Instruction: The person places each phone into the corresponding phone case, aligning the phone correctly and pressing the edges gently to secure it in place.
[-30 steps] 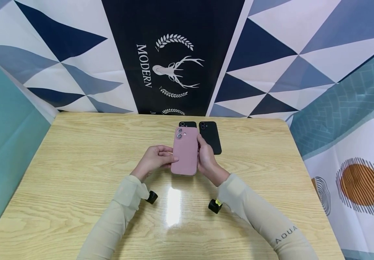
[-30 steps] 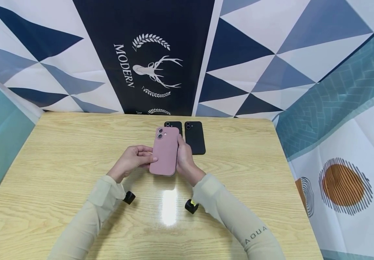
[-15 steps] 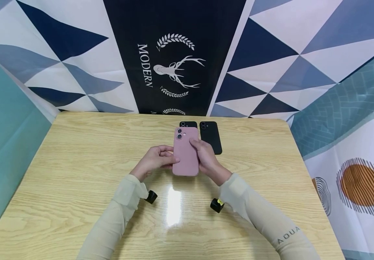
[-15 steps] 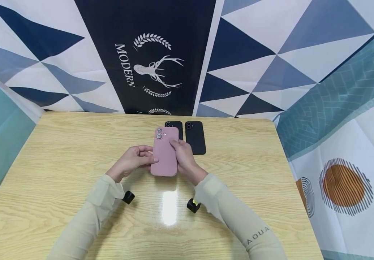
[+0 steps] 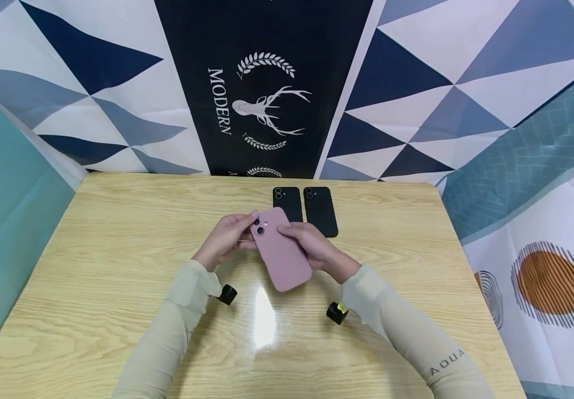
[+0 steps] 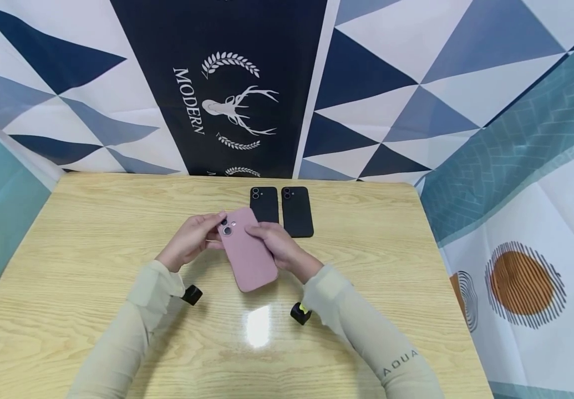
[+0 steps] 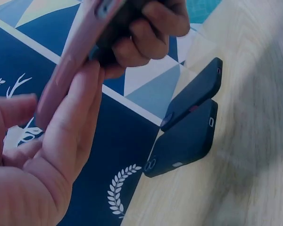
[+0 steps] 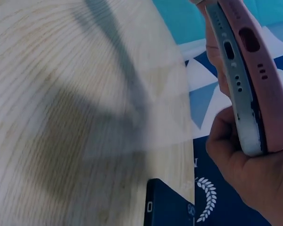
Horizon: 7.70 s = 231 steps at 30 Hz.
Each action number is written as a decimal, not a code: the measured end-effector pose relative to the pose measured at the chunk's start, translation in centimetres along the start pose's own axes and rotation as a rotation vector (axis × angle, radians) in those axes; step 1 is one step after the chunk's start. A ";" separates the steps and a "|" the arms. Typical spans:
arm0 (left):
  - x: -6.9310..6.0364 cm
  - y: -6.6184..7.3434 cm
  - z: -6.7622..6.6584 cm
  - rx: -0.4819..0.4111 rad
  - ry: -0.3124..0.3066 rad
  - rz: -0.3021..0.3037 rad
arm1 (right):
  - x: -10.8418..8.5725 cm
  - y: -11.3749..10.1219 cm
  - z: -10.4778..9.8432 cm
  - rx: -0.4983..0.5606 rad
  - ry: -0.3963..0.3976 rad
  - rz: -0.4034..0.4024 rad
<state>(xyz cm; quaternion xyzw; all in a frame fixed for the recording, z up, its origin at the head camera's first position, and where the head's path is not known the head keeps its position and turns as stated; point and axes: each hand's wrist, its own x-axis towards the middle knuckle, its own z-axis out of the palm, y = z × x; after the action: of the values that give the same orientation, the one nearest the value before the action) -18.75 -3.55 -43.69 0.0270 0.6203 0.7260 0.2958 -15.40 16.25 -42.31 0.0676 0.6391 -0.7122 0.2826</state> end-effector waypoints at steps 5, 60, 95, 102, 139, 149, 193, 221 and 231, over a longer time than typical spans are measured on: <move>-0.3 -0.1 -0.5 0.017 -0.090 0.013 | 0.1 -0.7 -0.3 -0.095 -0.096 0.048; -1.8 -0.6 -0.2 -0.312 0.364 0.331 | -3.1 -0.6 -2.3 -0.255 -0.134 -0.210; -3.0 0.0 1.2 -0.362 0.294 0.354 | -3.2 -0.2 -0.2 -0.135 0.022 -0.332; -3.2 0.1 2.0 -0.407 0.154 0.370 | -3.0 -0.3 0.1 0.062 -0.021 -0.360; -2.3 0.6 3.3 -0.426 0.333 0.320 | -1.7 -0.4 0.3 0.044 0.102 -0.404; -2.1 0.7 2.6 -0.254 0.333 0.240 | -0.6 -2.3 -0.1 0.059 0.215 -0.366; -3.2 1.4 1.4 -0.284 0.054 0.227 | -0.3 -3.4 -0.7 0.173 0.182 -0.357; -3.2 2.2 1.0 -0.307 0.141 0.233 | -0.8 -3.1 -0.8 0.032 0.150 -0.396; -3.2 2.3 1.0 -0.251 0.128 0.223 | -1.0 -2.9 -0.6 0.037 0.203 -0.379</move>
<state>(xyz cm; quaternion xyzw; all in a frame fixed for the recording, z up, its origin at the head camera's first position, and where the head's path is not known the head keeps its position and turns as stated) -16.61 -4.30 -40.35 0.0121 0.5357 0.8261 0.1743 -16.20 17.23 -39.46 0.0226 0.6525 -0.7536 0.0763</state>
